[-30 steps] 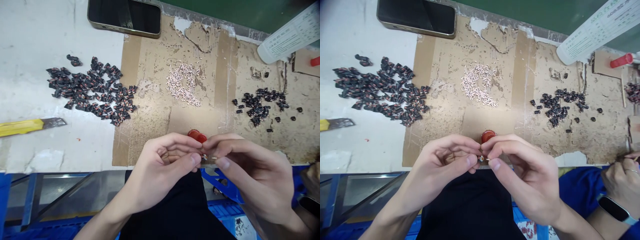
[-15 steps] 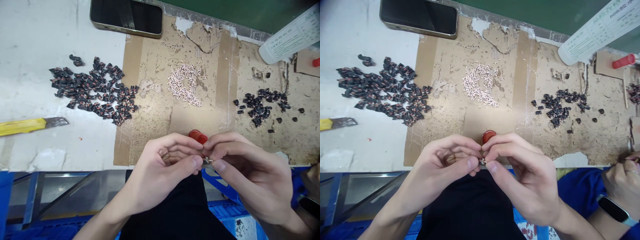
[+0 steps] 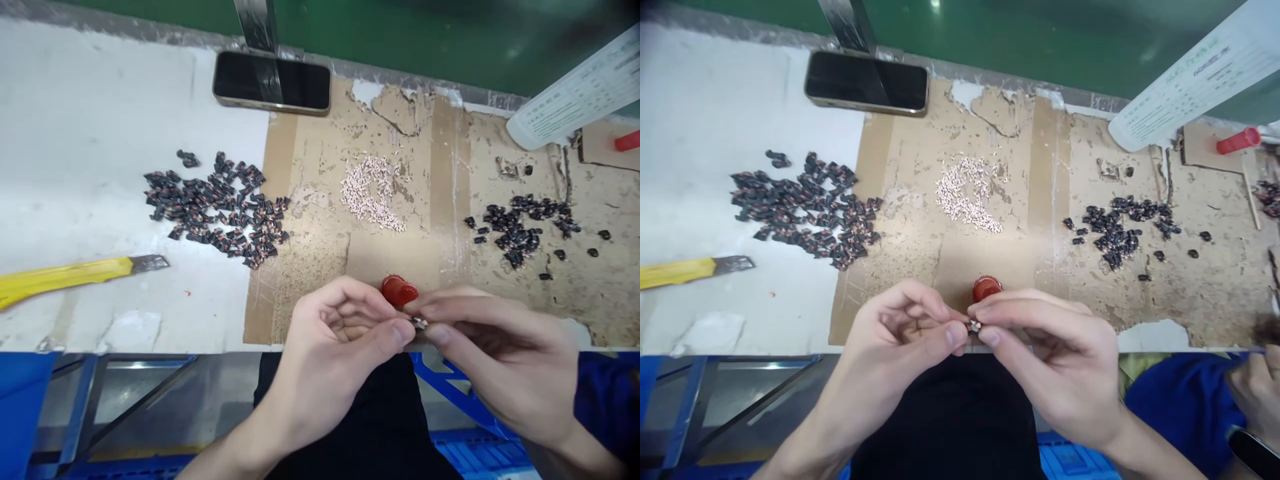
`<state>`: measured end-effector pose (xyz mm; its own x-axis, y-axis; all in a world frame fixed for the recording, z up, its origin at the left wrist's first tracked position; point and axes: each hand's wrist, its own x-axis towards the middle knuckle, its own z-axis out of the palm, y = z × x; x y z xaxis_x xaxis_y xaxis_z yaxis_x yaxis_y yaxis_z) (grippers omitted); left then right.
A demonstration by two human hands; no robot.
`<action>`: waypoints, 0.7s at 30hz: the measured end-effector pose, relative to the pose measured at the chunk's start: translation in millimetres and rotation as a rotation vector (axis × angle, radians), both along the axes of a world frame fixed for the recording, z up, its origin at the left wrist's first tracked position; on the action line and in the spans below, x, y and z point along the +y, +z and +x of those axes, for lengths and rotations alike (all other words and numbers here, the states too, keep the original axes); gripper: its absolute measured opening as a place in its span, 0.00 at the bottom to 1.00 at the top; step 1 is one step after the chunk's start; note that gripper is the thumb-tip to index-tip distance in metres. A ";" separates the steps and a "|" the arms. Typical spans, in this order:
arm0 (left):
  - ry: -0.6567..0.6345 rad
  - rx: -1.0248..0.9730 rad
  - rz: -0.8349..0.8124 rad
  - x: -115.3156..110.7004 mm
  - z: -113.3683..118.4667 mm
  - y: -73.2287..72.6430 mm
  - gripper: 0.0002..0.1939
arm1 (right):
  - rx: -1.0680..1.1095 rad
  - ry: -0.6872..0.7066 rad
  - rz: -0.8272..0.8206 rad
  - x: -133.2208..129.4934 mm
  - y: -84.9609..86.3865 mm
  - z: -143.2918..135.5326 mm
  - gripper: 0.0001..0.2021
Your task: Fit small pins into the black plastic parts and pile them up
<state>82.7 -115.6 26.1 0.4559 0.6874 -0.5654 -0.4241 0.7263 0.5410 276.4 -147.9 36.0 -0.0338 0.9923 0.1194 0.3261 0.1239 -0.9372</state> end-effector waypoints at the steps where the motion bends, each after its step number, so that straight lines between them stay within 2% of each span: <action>1: 0.023 -0.007 -0.013 -1.1 1.8 0.2 0.14 | 0.013 -0.010 0.031 -0.7 -1.4 -0.5 0.17; 6: 0.081 -0.083 -0.036 -4.4 12.0 5.7 0.18 | -0.041 -0.008 0.208 -2.8 -6.6 0.8 0.22; 9: 0.117 -0.134 -0.025 -4.6 16.5 10.5 0.20 | -0.023 -0.015 0.221 -8.6 -12.7 6.4 0.22; 12: 0.106 -0.086 0.006 -2.1 19.2 12.4 0.22 | -0.038 -0.030 0.211 -15.9 -21.5 11.5 0.20; 15: 0.049 -0.026 0.061 2.8 23.6 11.2 0.23 | -0.086 -0.104 0.245 -17.6 -25.1 11.5 0.20; 18: -0.070 0.093 0.130 8.1 27.4 7.7 0.21 | -0.163 -0.089 0.285 -14.3 -19.6 12.2 0.15; 19: -0.134 0.169 0.196 10.7 25.6 5.5 0.19 | -0.193 -0.083 0.287 -12.9 -17.9 15.3 0.13; 21: -0.262 0.400 0.451 20.9 13.4 -2.5 0.16 | -0.256 -0.153 0.282 -10.6 -18.7 29.7 0.08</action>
